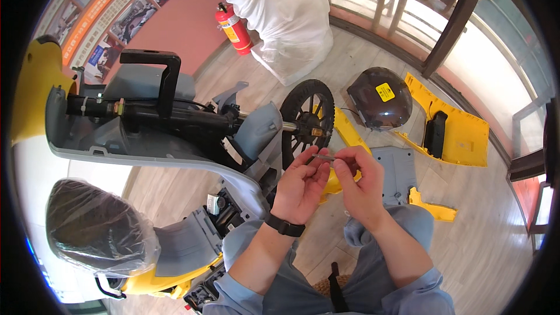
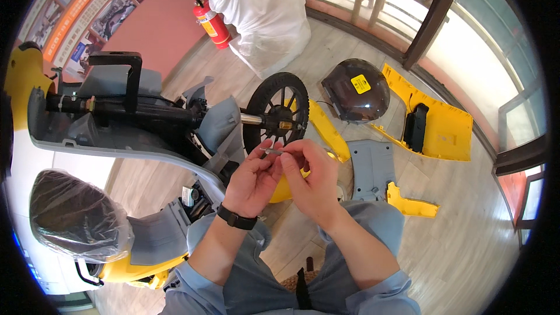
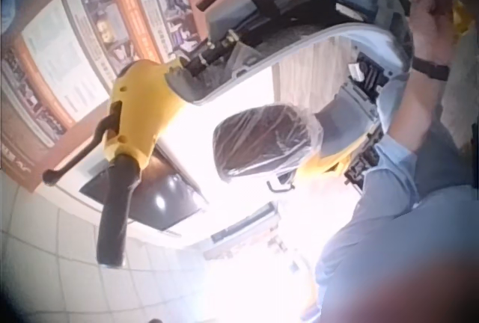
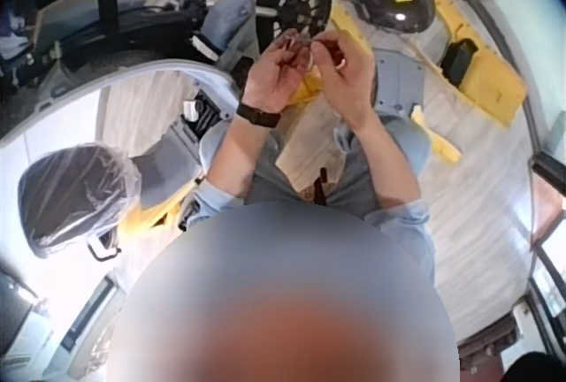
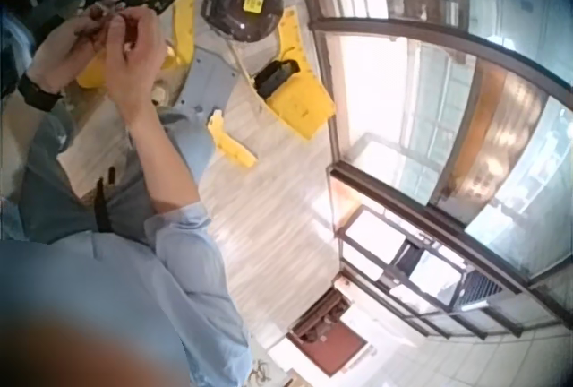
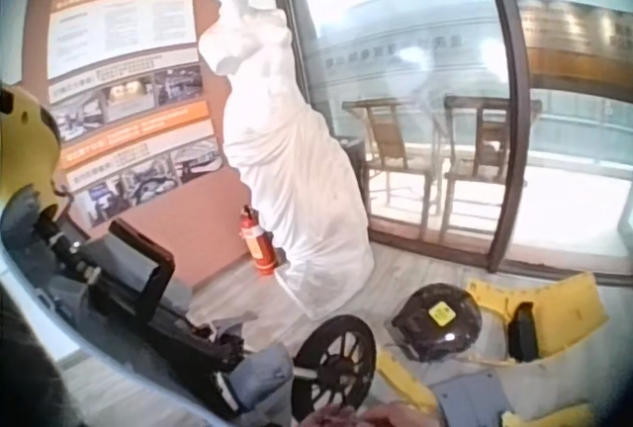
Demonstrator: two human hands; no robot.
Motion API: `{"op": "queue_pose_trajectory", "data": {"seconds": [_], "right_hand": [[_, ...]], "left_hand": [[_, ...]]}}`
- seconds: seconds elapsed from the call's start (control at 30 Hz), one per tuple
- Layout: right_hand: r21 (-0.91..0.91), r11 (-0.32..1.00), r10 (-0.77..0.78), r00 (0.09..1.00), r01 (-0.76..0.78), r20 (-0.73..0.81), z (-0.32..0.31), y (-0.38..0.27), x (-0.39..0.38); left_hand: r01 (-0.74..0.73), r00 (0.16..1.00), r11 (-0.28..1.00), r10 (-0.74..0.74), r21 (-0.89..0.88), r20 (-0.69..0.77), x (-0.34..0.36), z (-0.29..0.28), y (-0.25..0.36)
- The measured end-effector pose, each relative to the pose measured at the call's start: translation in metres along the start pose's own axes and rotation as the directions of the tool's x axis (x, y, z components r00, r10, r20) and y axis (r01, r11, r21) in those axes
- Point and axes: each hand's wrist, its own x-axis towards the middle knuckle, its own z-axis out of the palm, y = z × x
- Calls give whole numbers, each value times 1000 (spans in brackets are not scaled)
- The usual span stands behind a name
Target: Repairing and disassembling plastic panels on an electric scooter.
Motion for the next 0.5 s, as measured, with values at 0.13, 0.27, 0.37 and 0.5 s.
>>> {"op": "queue_pose_trajectory", "data": {"seconds": [0.13, 0.27, 0.37, 0.5], "right_hand": [[47, 999, 10, 999, -8, -43, 4, -1, 6], [-53, 988, -146, 988, 143, -60, 12, -9, 8], [-146, 954, -268, 963, 263, -22, 18, -10, 8], [-122, 951, -287, 957, 282, -25, 24, -13, 9]], "left_hand": [[-31, 988, 998, 38, -53, 149, -13, 17, 9], [-131, 936, 975, 181, -178, 301, -20, 16, 18], [-145, 906, 965, 218, -217, 362, -22, 15, 23], [-160, 869, 965, 237, -207, 435, -25, 11, 26]]}}
